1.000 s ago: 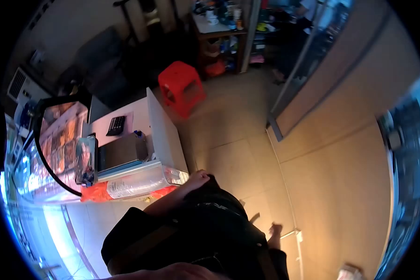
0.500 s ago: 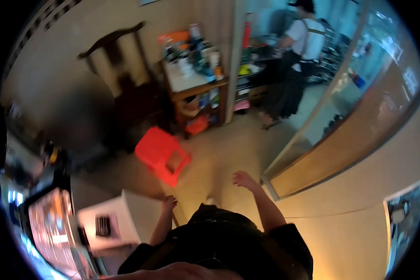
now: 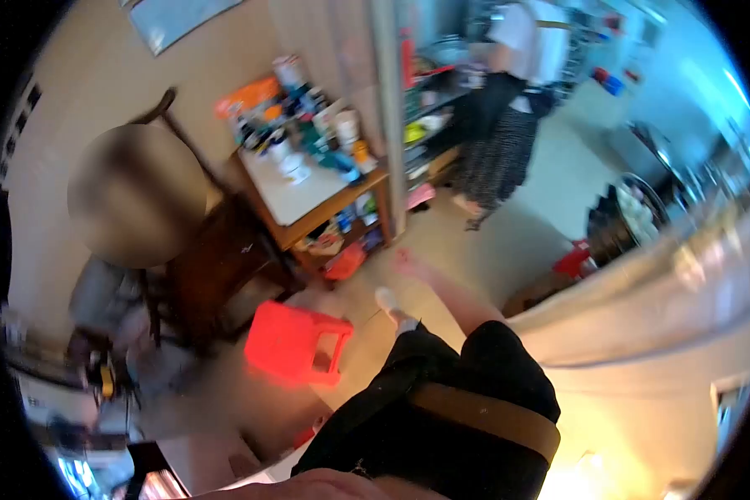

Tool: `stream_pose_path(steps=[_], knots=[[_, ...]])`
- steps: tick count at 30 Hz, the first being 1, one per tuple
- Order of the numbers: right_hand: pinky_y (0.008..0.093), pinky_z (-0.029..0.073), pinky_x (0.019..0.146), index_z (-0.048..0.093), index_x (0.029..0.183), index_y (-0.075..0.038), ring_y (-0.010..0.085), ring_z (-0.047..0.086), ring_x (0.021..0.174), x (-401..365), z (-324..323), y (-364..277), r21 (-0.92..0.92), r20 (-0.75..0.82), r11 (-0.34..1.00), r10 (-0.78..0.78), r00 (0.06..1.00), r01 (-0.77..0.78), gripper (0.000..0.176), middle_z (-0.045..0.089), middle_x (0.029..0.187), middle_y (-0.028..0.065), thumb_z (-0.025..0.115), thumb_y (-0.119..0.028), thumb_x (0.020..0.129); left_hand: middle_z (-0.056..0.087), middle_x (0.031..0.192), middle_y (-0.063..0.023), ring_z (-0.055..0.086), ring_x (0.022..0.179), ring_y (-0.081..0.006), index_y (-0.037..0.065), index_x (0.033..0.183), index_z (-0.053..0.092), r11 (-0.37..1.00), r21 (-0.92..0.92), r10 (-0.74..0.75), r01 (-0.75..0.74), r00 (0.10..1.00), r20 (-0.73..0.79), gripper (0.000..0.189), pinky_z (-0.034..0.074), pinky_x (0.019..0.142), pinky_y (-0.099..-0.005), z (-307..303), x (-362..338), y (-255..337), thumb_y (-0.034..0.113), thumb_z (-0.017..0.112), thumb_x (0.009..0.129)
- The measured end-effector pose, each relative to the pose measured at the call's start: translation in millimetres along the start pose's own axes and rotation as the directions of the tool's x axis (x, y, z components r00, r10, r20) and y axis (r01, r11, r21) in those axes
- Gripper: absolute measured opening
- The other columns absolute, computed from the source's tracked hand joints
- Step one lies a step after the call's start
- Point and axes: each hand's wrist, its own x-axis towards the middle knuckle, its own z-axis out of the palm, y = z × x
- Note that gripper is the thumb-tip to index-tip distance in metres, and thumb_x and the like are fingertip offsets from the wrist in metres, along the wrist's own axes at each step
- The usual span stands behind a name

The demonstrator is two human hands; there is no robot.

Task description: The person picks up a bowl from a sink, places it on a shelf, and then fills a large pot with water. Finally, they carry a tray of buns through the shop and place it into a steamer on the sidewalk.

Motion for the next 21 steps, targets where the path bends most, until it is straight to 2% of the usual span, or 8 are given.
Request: stream_pose_path(steps=[1, 3, 5, 7, 8, 12, 15, 21], knots=[[0.0227, 0.045, 0.055, 0.045, 0.098, -0.004, 0.0098, 0.053, 0.065, 47, 12, 11, 0.129, 0.003, 0.975, -0.183, 0.983, 0.182, 0.036, 0.052, 0.07, 0.0022, 0.063, -0.018, 0.071, 0.052, 0.069, -0.0076, 0.054, 0.059, -0.0176, -0.001, 0.082, 0.049, 0.998, -0.03, -0.055, 0.053, 0.996, -0.065, 0.023, 0.041, 0.046, -0.0255, -3, -2, -8, 0.021, 0.052, 0.075], [0.0248, 0.046, 0.063, 0.045, 0.098, -0.005, 0.0114, 0.053, 0.071, 127, 46, -47, -0.236, 0.005, 0.971, -0.039, 0.999, 0.039, 0.03, 0.051, 0.073, 0.0028, 0.06, -0.014, 0.073, 0.052, 0.068, -0.0068, 0.054, 0.057, -0.0175, 0.001, 0.082, 0.05, 0.983, -0.144, -0.134, 0.111, 0.977, -0.164, 0.018, 0.04, 0.045, -0.0256, -22, 26, -46, 0.017, 0.051, 0.073], [0.0282, 0.046, 0.068, 0.046, 0.096, -0.005, 0.0147, 0.052, 0.076, 219, 77, -81, -0.321, 0.052, 0.939, -0.117, 0.992, 0.127, 0.028, 0.051, 0.077, 0.0052, 0.059, -0.011, 0.073, 0.052, 0.067, -0.0065, 0.053, 0.056, -0.0171, 0.002, 0.082, 0.05, 0.969, -0.213, -0.182, 0.121, 0.938, -0.295, 0.016, 0.04, 0.044, -0.025, -10, 28, -33, 0.015, 0.05, 0.072], [0.0305, 0.045, 0.072, 0.046, 0.096, -0.004, 0.0178, 0.051, 0.08, 345, 99, -72, 0.123, 0.151, 0.99, -0.09, 0.984, 0.071, 0.033, 0.051, 0.085, 0.0088, 0.063, -0.011, 0.069, 0.05, 0.061, -0.0052, 0.051, 0.054, -0.0166, 0.003, 0.075, 0.052, 0.945, -0.319, -0.226, 0.072, 0.85, -0.477, 0.011, 0.038, 0.043, -0.0259, 7, 38, -16, 0.013, 0.049, 0.072], [0.031, 0.044, 0.073, 0.045, 0.098, -0.002, 0.0194, 0.051, 0.082, 409, 112, -74, -0.05, 0.094, 0.983, -0.17, 0.981, 0.175, 0.04, 0.052, 0.087, 0.0101, 0.066, -0.014, 0.066, 0.05, 0.062, -0.0055, 0.051, 0.054, -0.0167, 0.003, 0.076, 0.052, 0.935, -0.347, -0.251, 0.068, 0.819, -0.516, 0.012, 0.039, 0.044, -0.026, 17, 43, -7, 0.014, 0.05, 0.072], [0.0322, 0.039, 0.082, 0.04, 0.107, 0.003, 0.0255, 0.049, 0.093, 506, 172, -130, -0.422, -0.052, 0.852, -0.365, 0.93, 0.311, 0.069, 0.051, 0.099, 0.0154, 0.074, -0.026, 0.054, 0.053, 0.064, -0.0067, 0.052, 0.057, -0.0173, 0.001, 0.079, 0.053, 0.977, -0.128, -0.214, 0.174, 0.857, -0.47, 0.016, 0.04, 0.048, -0.0266, 76, 58, 35, 0.015, 0.05, 0.072], [0.0332, 0.034, 0.088, 0.033, 0.114, 0.002, 0.0286, 0.041, 0.105, 572, 184, -117, -0.706, -0.091, 0.695, -0.282, 0.955, 0.137, 0.088, 0.039, 0.114, 0.0204, 0.076, -0.034, 0.046, 0.054, 0.065, -0.0076, 0.053, 0.059, -0.0178, 0.0, 0.082, 0.054, 0.981, 0.112, -0.107, 0.16, 0.92, -0.377, 0.019, 0.041, 0.051, -0.027, 116, 70, 70, 0.017, 0.051, 0.073], [0.0343, 0.035, 0.086, 0.035, 0.112, -0.001, 0.0297, 0.044, 0.101, 623, 196, -86, -0.505, 0.016, 0.847, -0.183, 0.983, 0.166, 0.084, 0.045, 0.109, 0.0183, 0.078, -0.018, 0.041, 0.057, 0.068, -0.0093, 0.055, 0.062, -0.0187, -0.003, 0.087, 0.055, 0.966, 0.174, -0.113, 0.191, 0.917, -0.382, 0.026, 0.043, 0.057, -0.0279, 133, 93, 111, 0.019, 0.052, 0.074]])
